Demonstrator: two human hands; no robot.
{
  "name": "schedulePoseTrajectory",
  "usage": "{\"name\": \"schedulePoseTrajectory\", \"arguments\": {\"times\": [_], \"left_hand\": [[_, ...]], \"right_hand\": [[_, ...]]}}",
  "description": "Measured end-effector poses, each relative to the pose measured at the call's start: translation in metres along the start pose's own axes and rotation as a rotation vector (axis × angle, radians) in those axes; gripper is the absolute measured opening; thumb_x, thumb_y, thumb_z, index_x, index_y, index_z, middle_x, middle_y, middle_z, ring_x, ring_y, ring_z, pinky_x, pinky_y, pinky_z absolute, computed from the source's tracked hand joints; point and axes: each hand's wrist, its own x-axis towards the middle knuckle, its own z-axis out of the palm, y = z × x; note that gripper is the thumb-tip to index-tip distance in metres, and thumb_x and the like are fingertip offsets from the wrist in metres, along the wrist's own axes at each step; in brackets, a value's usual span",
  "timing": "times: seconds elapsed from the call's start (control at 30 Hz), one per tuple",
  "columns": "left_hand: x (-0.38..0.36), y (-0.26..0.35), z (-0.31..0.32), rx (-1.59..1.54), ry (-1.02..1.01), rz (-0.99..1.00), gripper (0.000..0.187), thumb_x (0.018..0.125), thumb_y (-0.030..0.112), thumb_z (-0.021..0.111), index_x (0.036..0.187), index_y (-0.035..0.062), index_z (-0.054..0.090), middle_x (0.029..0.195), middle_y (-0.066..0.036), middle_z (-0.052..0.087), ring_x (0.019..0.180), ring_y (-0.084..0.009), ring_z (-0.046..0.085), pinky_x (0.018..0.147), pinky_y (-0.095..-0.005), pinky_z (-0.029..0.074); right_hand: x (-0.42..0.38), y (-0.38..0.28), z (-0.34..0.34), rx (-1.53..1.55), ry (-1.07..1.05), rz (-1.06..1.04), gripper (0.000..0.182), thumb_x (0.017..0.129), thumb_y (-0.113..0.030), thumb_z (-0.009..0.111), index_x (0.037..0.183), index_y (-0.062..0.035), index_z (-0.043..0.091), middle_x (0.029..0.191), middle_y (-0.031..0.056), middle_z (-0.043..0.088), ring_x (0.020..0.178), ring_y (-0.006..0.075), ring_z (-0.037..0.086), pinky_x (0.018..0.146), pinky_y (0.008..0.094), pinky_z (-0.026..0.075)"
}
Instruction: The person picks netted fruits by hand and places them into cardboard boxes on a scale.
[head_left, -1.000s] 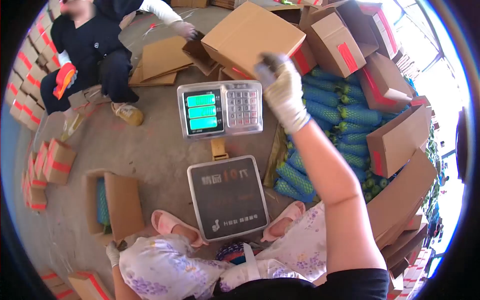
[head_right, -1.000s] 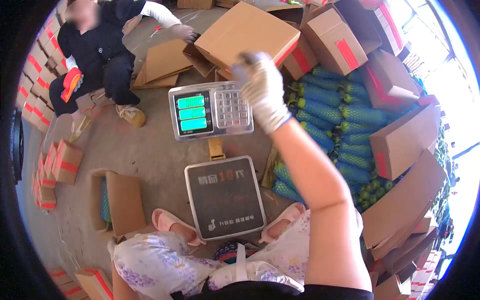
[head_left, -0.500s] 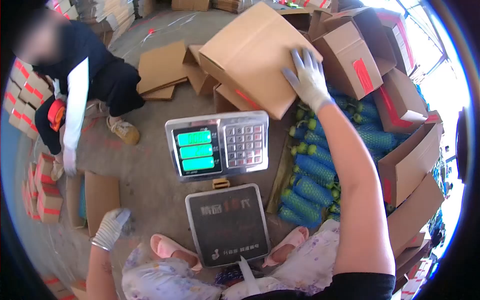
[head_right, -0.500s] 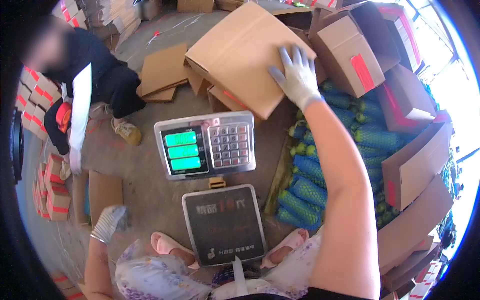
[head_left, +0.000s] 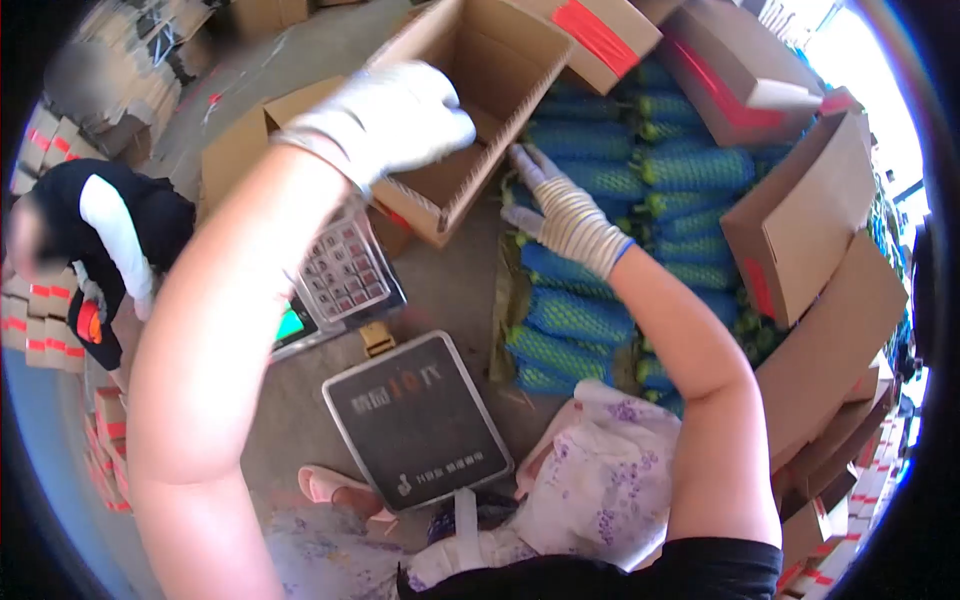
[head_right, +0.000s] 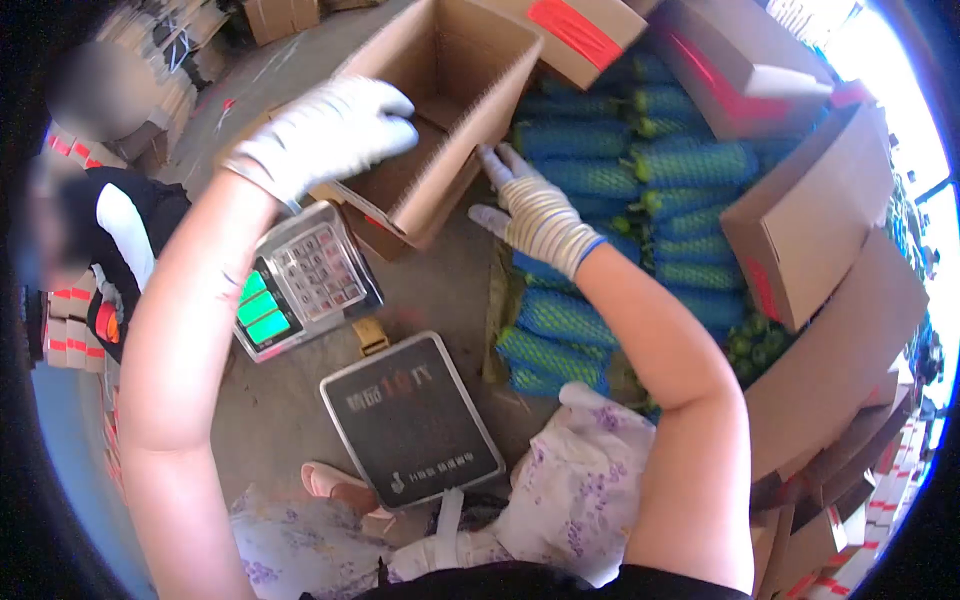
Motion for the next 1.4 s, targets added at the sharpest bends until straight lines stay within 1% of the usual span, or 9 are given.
{"name": "schedulePoseTrajectory", "arguments": {"times": [0.2, 0.27, 0.37, 0.47, 0.6, 0.8, 1.0, 1.1, 1.4], "left_hand": [[-0.039, 0.060, 0.090, 0.171, -0.275, -0.297, 0.065, 0.093, 0.063, 0.043, 0.132, 0.0125, 0.057, 0.127, -0.013, 0.062, 0.128, -0.0287, 0.051, 0.111, -0.0709, 0.010], [-0.061, 0.064, 0.103, 0.331, -0.328, -0.254, 0.061, 0.089, 0.057, 0.055, 0.130, 0.0130, 0.059, 0.125, -0.012, 0.062, 0.126, -0.0288, 0.052, 0.112, -0.0700, 0.011], [-0.091, 0.061, 0.128, 0.493, -0.190, -0.080, 0.058, 0.082, 0.048, 0.067, 0.129, 0.0137, 0.060, 0.123, -0.013, 0.062, 0.128, -0.0300, 0.050, 0.115, -0.0640, 0.016], [-0.113, 0.084, 0.109, 0.315, -0.237, -0.137, 0.056, 0.079, 0.041, 0.072, 0.127, 0.0143, 0.060, 0.124, -0.014, 0.061, 0.129, -0.0317, 0.048, 0.117, -0.0560, 0.022], [-0.162, 0.104, 0.109, 0.178, 0.413, 0.156, 0.047, 0.075, 0.038, 0.074, 0.113, 0.0127, 0.064, 0.112, -0.013, 0.062, 0.111, -0.0311, 0.057, 0.111, -0.0507, 0.033], [-0.241, 0.148, 0.105, 0.122, 0.137, 0.250, 0.028, 0.074, 0.028, 0.073, 0.094, 0.0123, 0.059, 0.086, -0.008, 0.057, 0.079, -0.0264, 0.059, 0.065, -0.0410, 0.049], [-0.338, 0.152, 0.148, -0.088, -0.073, -0.069, 0.030, 0.073, 0.021, 0.071, 0.100, 0.0081, 0.066, 0.084, -0.012, 0.059, 0.076, -0.0312, 0.061, 0.064, -0.0427, 0.051], [-0.373, 0.132, 0.170, -0.004, -0.248, 0.050, 0.028, 0.076, 0.022, 0.069, 0.099, 0.0081, 0.066, 0.085, -0.012, 0.060, 0.077, -0.0316, 0.061, 0.067, -0.0432, 0.051], [-0.413, 0.141, 0.179, -0.033, -0.352, -0.102, 0.025, 0.078, 0.023, 0.066, 0.098, 0.0088, 0.067, 0.088, -0.012, 0.061, 0.082, -0.0324, 0.061, 0.070, -0.0442, 0.051]], "right_hand": [[-0.028, -0.029, -0.051, -0.313, 0.292, -0.140, 0.098, 0.059, -0.020, 0.088, 0.143, -0.0063, 0.039, 0.145, 0.0233, 0.039, 0.132, 0.0414, 0.042, 0.109, 0.0469, 0.038], [-0.029, -0.023, -0.028, -0.534, -0.045, -0.221, 0.080, 0.067, -0.021, 0.080, 0.139, -0.0087, 0.046, 0.143, 0.0162, 0.041, 0.132, 0.0373, 0.041, 0.109, 0.0447, 0.036], [-0.035, -0.022, 0.006, -0.616, 0.230, -0.271, 0.045, 0.080, -0.019, 0.067, 0.124, -0.0101, 0.061, 0.130, 0.0129, 0.054, 0.122, 0.0325, 0.051, 0.105, 0.0429, 0.038], [-0.030, -0.048, -0.010, -0.724, -0.255, -0.162, 0.023, 0.085, -0.015, 0.058, 0.103, -0.0133, 0.072, 0.108, 0.0085, 0.065, 0.108, 0.0268, 0.060, 0.099, 0.0409, 0.042], [-0.055, -0.099, -0.075, -0.726, -0.216, -0.487, 0.013, 0.081, -0.017, 0.061, 0.087, -0.0145, 0.072, 0.092, 0.0054, 0.068, 0.096, 0.0226, 0.064, 0.090, 0.0366, 0.047], [-0.148, -0.171, -0.088, -0.301, -0.256, -0.599, 0.010, 0.075, -0.022, 0.064, 0.072, -0.0135, 0.067, 0.075, 0.0051, 0.064, 0.079, 0.0243, 0.064, 0.074, 0.0366, 0.050], [-0.200, -0.211, -0.028, -0.104, -0.460, -0.686, 0.017, 0.077, -0.026, 0.067, 0.085, -0.0108, 0.069, 0.080, 0.0048, 0.067, 0.083, 0.0251, 0.066, 0.078, 0.0361, 0.051], [-0.172, -0.197, -0.074, -0.065, -0.653, -0.406, 0.029, 0.084, -0.035, 0.065, 0.095, -0.0075, 0.067, 0.089, 0.0157, 0.068, 0.085, 0.0362, 0.067, 0.073, 0.0476, 0.054], [-0.213, 0.023, -0.057, 0.112, -0.489, 0.423, 0.047, 0.085, -0.036, 0.066, 0.119, -0.0032, 0.064, 0.108, 0.0215, 0.069, 0.103, 0.0365, 0.065, 0.090, 0.0411, 0.051]]}}
